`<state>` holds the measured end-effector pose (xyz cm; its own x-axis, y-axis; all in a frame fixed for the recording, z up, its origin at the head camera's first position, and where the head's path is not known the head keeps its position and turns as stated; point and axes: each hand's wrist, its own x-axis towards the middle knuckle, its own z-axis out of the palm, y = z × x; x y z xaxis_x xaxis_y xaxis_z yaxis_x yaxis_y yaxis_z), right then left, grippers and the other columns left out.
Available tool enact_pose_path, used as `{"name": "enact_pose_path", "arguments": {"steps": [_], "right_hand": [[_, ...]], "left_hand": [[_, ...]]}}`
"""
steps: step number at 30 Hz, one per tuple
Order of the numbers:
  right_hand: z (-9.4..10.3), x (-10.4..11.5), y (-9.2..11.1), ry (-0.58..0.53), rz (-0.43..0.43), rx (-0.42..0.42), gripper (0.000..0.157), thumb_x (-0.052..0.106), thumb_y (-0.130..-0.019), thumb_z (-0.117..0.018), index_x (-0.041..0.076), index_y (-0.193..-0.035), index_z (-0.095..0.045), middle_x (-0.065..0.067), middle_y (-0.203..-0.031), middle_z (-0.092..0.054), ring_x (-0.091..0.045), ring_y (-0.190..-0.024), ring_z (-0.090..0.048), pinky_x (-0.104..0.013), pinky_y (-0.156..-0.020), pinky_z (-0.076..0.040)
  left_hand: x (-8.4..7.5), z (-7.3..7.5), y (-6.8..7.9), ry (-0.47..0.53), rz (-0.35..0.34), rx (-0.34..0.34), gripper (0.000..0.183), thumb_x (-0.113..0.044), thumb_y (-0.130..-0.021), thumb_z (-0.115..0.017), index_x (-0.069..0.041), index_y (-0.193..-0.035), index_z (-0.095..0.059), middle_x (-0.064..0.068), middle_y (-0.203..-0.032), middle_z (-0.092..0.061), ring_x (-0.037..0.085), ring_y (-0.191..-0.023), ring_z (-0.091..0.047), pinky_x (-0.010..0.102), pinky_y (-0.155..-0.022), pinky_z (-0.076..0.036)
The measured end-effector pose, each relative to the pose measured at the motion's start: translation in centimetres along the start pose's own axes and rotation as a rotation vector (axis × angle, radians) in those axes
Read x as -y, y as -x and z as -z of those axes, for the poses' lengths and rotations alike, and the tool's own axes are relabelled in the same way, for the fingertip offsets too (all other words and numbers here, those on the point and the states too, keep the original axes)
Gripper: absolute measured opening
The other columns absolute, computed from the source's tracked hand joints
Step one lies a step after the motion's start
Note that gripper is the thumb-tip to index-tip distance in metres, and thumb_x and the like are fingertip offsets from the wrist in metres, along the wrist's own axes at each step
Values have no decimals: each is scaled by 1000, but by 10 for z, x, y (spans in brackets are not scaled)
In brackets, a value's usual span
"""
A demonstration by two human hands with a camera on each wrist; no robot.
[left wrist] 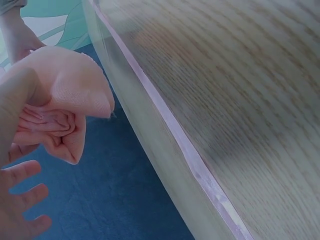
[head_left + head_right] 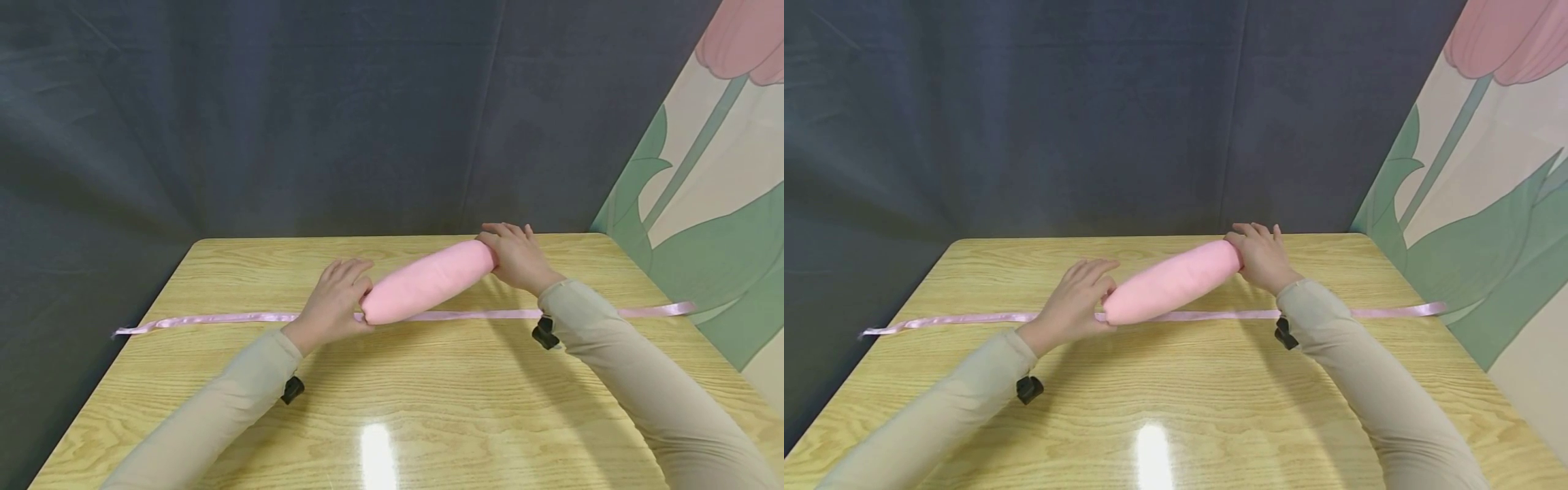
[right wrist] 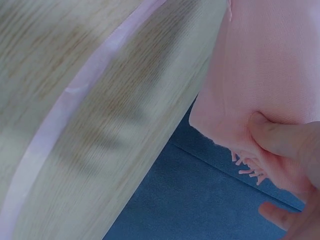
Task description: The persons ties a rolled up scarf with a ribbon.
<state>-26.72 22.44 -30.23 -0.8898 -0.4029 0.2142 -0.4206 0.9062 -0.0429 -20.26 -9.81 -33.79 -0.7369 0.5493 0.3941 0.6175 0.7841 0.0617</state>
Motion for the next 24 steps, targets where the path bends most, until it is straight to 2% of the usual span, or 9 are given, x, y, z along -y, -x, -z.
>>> {"name": "enact_pose_path", "arguments": {"steps": [8,18,24], "right_hand": [[0,0,-2,-3,11,8,50,3,-72,-75,8,-119,-58,-21,-139,-44,-50,-127,-37,-74,-101,-18],[-3,-2,-4,-2,23,-11,48,0,-70,-76,9,-115,-60,-19,-137,-48,-48,-126,-39,-73,-101,-20],[-4,-3,-3,-14,23,12,48,-2,-71,-75,9,-115,-60,-19,-139,-46,-47,-127,-37,-74,-102,-17]], "left_hand": [[-3,0,1,-8,-6,24,46,-38,-58,-86,-14,-87,-58,11,-139,-48,32,-131,-42,51,-113,-26],[-7,-2,3,-21,-36,4,45,-40,-58,-85,-16,-82,-56,10,-138,-49,30,-129,-43,52,-111,-28],[-12,-3,3,-25,-47,15,43,-42,-59,-82,-17,-80,-55,10,-138,-49,30,-129,-43,51,-111,-28]]}}
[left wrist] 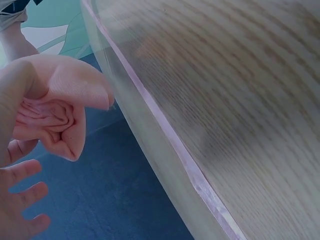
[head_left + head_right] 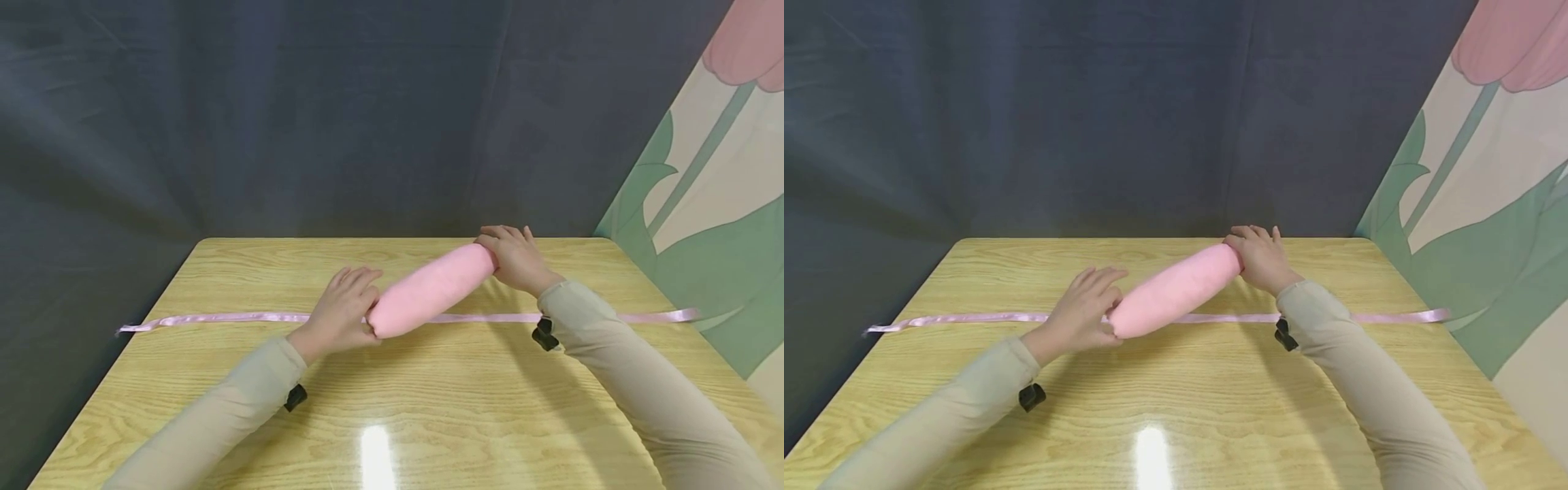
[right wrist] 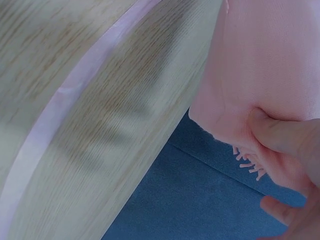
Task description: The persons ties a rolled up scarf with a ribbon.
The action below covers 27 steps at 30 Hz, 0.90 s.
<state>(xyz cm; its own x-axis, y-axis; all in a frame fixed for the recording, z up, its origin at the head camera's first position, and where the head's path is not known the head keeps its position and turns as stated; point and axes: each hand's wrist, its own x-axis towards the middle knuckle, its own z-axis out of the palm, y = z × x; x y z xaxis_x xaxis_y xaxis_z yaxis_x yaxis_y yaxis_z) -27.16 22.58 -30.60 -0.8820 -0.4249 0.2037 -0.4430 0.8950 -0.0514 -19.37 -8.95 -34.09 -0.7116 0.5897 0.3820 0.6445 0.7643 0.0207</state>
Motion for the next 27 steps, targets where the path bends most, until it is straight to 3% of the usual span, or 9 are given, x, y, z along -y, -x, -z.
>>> {"name": "enact_pose_path", "arguments": {"steps": [20,27], "right_hand": [[0,5,-7,7,17,0,49,-6,-70,-73,12,-114,-61,-18,-136,-49,-47,-126,-39,-73,-104,-16],[0,7,-8,-3,23,15,50,-7,-72,-69,12,-117,-61,-19,-136,-49,-46,-127,-38,-73,-104,-14]], "left_hand": [[-11,-3,5,-14,-56,-32,42,-44,-57,-81,-18,-78,-55,9,-136,-51,30,-127,-46,51,-109,-32],[-14,-5,7,-8,-70,-33,46,-49,-57,-80,-18,-86,-61,8,-135,-51,28,-126,-46,50,-109,-32]]}}
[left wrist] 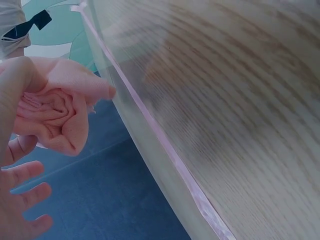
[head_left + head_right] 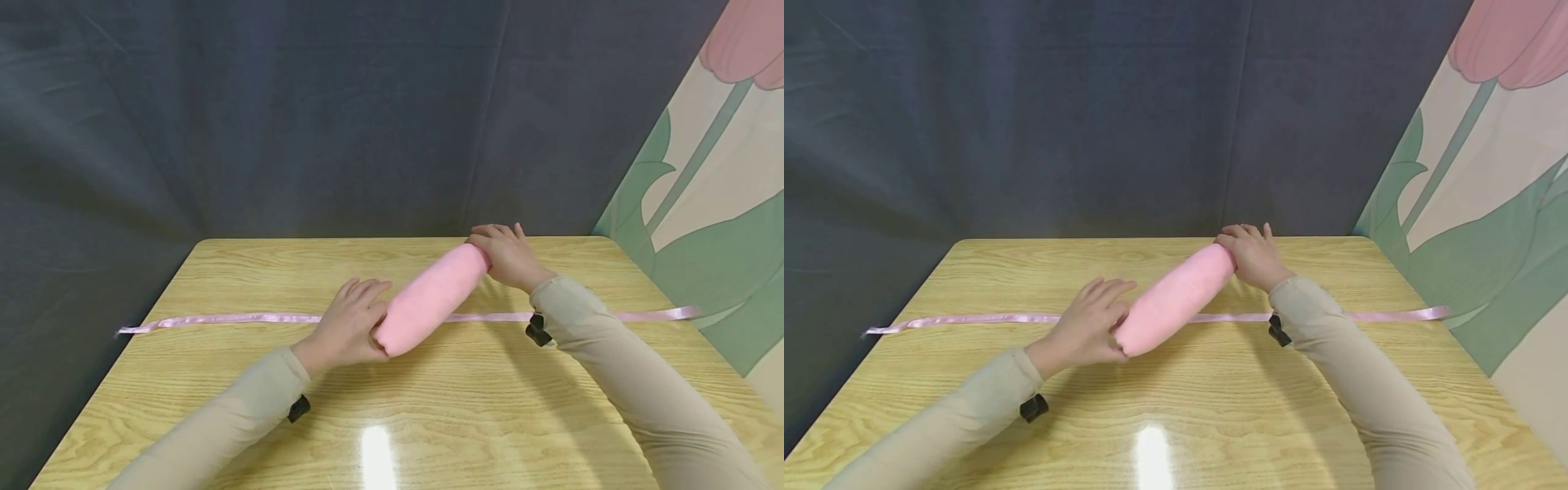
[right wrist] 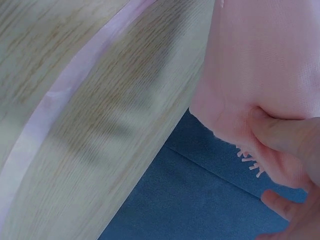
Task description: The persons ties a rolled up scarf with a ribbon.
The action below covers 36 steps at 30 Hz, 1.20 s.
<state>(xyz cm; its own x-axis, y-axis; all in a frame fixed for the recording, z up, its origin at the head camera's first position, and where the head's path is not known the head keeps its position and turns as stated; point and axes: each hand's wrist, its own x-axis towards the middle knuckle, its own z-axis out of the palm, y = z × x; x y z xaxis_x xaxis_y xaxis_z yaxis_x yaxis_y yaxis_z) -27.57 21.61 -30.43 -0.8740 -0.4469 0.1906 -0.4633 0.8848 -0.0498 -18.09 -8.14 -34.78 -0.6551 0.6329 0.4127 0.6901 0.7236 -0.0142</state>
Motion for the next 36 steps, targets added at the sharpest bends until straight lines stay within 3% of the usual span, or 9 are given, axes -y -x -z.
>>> {"name": "enact_pose_path", "arguments": {"steps": [5,16,36], "right_hand": [[1,2,-1,-11,6,-1,49,-9,-73,-69,11,-117,-61,-18,-137,-49,-45,-128,-38,-73,-104,-13],[0,2,-6,-15,29,8,48,-9,-74,-67,12,-117,-61,-18,-138,-47,-44,-129,-36,-74,-104,-11],[-4,6,-14,-26,97,-3,53,-14,-72,-68,11,-117,-61,-18,-135,-48,-44,-126,-39,-72,-104,-15]], "left_hand": [[-2,-1,1,-3,-10,7,50,-51,-58,-80,-18,-92,-63,8,-136,-50,27,-126,-46,50,-109,-32],[-5,-3,2,-26,-29,-9,44,-55,-58,-78,-21,-77,-57,8,-135,-51,28,-125,-47,50,-109,-32],[-15,-6,2,-33,-87,-31,54,-58,-52,-80,-18,-79,-56,7,-133,-52,26,-122,-48,49,-108,-33]]}}
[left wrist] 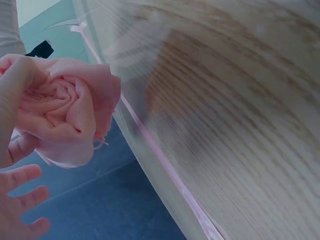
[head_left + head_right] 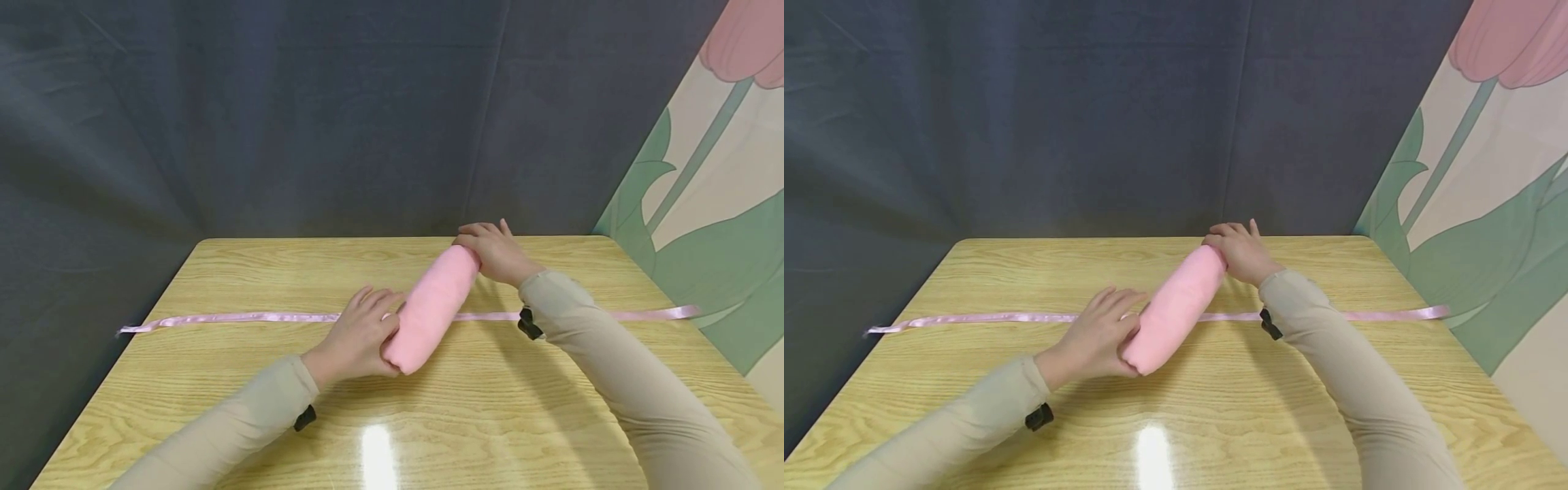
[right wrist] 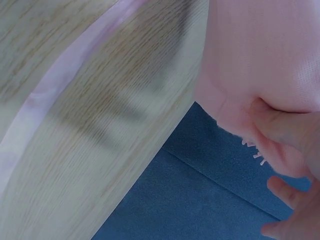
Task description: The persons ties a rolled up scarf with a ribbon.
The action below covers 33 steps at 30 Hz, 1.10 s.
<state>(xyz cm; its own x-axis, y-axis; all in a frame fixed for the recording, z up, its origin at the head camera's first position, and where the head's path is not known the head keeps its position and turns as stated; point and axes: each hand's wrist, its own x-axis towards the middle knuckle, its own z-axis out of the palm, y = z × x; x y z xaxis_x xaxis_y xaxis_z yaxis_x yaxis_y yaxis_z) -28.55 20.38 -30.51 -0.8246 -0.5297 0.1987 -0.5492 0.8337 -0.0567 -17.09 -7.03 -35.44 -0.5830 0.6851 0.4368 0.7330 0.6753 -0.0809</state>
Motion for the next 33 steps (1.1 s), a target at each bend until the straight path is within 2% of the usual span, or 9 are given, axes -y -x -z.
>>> {"name": "enact_pose_path", "arguments": {"steps": [12,25,33], "right_hand": [[-5,-1,-9,-5,17,34,51,-10,-75,-68,13,-120,-60,-15,-140,-45,-42,-130,-36,-71,-107,-10],[-8,2,-15,-2,50,39,50,-8,-76,-68,15,-120,-60,-14,-139,-47,-41,-130,-37,-69,-108,-12],[-9,5,-18,-32,86,46,50,-7,-77,-66,17,-120,-60,-14,-138,-47,-40,-130,-37,-69,-108,-10]], "left_hand": [[-7,-1,0,-42,-14,3,53,-60,-53,-77,-19,-77,-53,5,-133,-53,25,-122,-48,48,-107,-35],[-16,-4,0,15,-12,33,55,-62,-55,-76,-17,-78,-55,7,-135,-50,28,-125,-46,49,-108,-33],[-21,-4,-1,-11,-14,32,56,-63,-54,-76,-18,-79,-56,5,-135,-50,27,-125,-46,47,-107,-34]]}}
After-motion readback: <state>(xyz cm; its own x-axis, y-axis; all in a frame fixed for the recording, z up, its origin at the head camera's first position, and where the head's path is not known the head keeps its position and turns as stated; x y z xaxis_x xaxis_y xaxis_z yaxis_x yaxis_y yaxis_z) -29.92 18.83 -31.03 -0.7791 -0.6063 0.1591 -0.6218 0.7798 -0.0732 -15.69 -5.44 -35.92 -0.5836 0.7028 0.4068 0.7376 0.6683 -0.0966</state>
